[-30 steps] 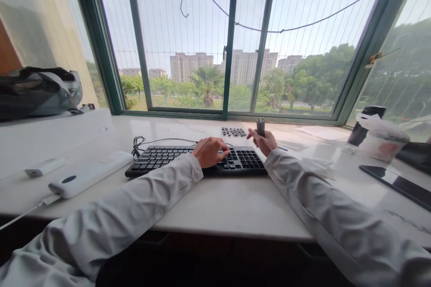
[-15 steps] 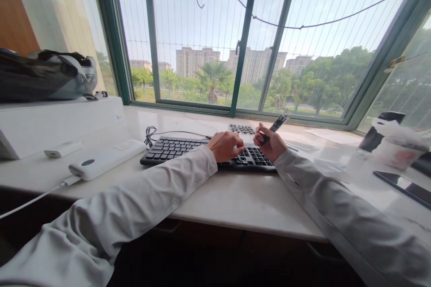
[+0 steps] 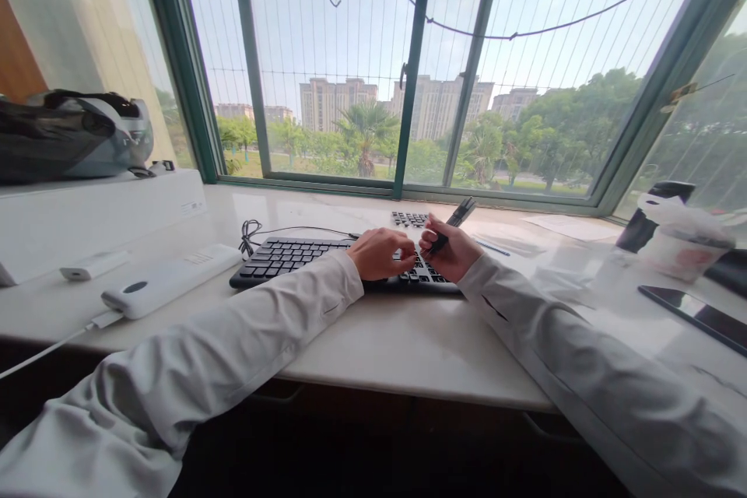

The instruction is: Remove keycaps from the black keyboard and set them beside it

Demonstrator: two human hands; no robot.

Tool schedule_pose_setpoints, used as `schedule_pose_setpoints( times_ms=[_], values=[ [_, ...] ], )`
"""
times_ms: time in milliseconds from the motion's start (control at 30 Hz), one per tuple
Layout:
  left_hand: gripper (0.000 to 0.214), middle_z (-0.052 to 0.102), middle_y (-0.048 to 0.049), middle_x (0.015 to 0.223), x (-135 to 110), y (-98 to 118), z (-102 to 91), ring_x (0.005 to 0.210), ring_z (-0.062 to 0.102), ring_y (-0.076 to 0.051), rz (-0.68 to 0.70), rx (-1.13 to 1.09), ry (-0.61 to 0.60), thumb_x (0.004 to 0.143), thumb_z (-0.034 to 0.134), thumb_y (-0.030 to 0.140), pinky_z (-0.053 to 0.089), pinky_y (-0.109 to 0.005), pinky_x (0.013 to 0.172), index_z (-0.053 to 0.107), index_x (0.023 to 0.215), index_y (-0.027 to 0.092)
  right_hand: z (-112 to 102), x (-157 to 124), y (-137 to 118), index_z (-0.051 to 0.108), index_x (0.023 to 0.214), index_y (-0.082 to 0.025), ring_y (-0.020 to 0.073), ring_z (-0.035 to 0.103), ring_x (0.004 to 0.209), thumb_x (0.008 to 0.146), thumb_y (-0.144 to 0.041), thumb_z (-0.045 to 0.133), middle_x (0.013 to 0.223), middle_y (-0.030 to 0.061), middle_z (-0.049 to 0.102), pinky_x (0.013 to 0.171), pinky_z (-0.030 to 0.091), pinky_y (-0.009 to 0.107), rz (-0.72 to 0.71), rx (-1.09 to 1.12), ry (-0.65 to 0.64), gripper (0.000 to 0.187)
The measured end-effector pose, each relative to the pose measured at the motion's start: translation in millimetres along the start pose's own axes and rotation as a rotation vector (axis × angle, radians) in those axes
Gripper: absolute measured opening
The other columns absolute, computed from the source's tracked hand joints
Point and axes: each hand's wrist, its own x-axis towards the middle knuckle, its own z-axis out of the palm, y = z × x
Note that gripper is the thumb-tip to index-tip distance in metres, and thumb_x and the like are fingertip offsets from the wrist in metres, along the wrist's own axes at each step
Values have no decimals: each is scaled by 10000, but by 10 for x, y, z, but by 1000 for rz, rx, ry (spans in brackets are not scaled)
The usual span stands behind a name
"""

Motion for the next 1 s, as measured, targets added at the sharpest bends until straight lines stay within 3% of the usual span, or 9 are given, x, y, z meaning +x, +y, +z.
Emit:
schedule_pose_setpoints(
  times_ms=[233, 667, 1000],
  values=[
    [151, 669, 1, 799, -10, -66, -68, 681, 574, -106, 201, 7, -81, 762, 491, 225, 386, -204, 627, 636, 734, 192, 25, -54, 33, 467, 735, -198, 88, 391, 470, 847, -341, 583, 544, -62, 384, 453, 353, 210, 131, -15, -12, 216],
    [173, 657, 10, 702, -5, -81, -128, 618, 542, -112, 143, 41, -137, 749, 501, 276, 356, -228, 589, 619, 658, 188, 39, -54, 126, 490, 721, -194, 78, 428, 488, 791, -372, 650, 515, -75, 388, 471, 351, 191, 82, 38, -22, 249],
    [184, 654, 2, 681, -9, -77, -96, 607, 539, -112, 136, 62, -127, 745, 508, 273, 337, -225, 570, 634, 641, 188, 78, -65, 84, 486, 702, -182, 73, 437, 468, 865, -300, 569, 515, -55, 408, 429, 348, 173, 140, 60, 67, 217]
  ],
)
